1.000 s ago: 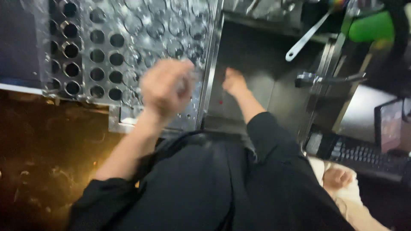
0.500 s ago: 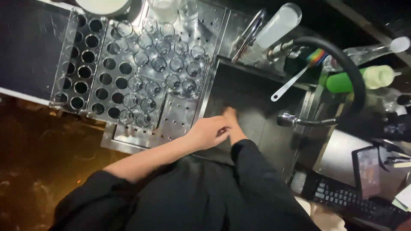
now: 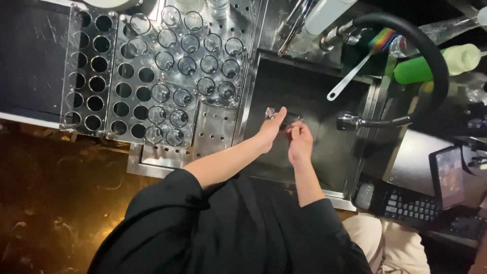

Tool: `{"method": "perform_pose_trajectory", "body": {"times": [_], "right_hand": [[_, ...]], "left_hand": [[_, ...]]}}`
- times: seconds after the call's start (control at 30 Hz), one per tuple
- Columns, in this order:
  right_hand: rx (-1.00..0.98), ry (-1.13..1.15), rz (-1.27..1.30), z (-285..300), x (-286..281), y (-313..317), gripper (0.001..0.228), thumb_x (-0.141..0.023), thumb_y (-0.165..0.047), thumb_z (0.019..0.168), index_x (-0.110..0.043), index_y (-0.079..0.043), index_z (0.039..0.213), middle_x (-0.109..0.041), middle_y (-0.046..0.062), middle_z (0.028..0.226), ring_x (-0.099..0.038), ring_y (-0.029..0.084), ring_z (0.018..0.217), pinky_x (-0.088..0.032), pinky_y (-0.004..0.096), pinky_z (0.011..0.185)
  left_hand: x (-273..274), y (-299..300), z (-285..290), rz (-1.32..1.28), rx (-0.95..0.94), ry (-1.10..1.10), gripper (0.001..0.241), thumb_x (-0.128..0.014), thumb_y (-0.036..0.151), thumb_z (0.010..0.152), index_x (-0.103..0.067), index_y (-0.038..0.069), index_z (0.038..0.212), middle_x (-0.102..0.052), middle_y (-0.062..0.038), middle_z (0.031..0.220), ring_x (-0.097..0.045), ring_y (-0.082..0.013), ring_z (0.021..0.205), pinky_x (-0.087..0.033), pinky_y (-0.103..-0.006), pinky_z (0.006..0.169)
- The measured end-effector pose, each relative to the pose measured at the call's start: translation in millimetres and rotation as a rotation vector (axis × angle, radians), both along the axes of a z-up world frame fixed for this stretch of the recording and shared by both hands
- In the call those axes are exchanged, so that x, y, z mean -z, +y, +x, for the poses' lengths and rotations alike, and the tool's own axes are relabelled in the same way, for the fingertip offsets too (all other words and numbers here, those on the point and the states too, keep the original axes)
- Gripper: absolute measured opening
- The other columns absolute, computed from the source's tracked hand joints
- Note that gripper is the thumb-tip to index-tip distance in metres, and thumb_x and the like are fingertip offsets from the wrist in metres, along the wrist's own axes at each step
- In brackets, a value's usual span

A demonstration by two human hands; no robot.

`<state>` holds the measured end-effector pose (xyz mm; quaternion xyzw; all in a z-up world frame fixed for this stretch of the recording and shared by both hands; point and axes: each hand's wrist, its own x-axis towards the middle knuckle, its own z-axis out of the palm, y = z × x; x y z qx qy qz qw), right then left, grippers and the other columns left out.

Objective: Rinsing shot glasses using a pressurized glass rinser and organizing them on a drying rack in a bar sink.

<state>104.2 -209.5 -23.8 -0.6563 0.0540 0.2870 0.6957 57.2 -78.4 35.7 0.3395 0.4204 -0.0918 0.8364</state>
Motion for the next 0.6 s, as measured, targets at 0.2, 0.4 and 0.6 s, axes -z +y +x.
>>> {"method": "perform_pose_trajectory", "body": {"times": [0.2,0.4,0.6], "right_hand": [[0.15,-0.228,-0.303,1.7,-12.8,-29.9,0.024,-0.058,0.005,0.094,-0.066,-0.004,0.115,-0.069,0.01,0.091,-0.065,0.012,0.076,-0.053,0.025,0.072],[0.553,-0.658,-0.249,5.7,-94.8,-45.2,0.03,-0.057,0.014,0.083,-0.057,-0.009,0.102,-0.056,0.002,0.083,-0.054,0.01,0.073,-0.043,0.02,0.073],[0.025,-1.012,-0.177,30.8,-203.5,-35.3,0.012,-0.06,0.001,0.083,-0.067,-0.002,0.092,-0.066,0.011,0.086,-0.06,0.021,0.076,-0.046,0.029,0.076]], "left_hand": [[76.9,13.2,20.5,0.156,-0.117,-0.042,0.051,-0.074,0.046,0.094,-0.062,-0.001,0.112,-0.06,-0.015,0.104,-0.062,-0.0227,0.092,-0.052,-0.0359,0.084],[97.3,10.5,18.9,0.049,-0.145,-0.017,0.037,-0.077,0.034,0.09,-0.06,0.002,0.1,-0.058,-0.012,0.084,-0.068,-0.0211,0.067,-0.061,-0.0316,0.059],[75.0,20.1,20.2,-0.03,-0.173,0.077,0.038,-0.075,0.033,0.091,-0.048,0.01,0.105,-0.047,-0.004,0.082,-0.064,-0.0173,0.078,-0.055,-0.0304,0.07]]}}
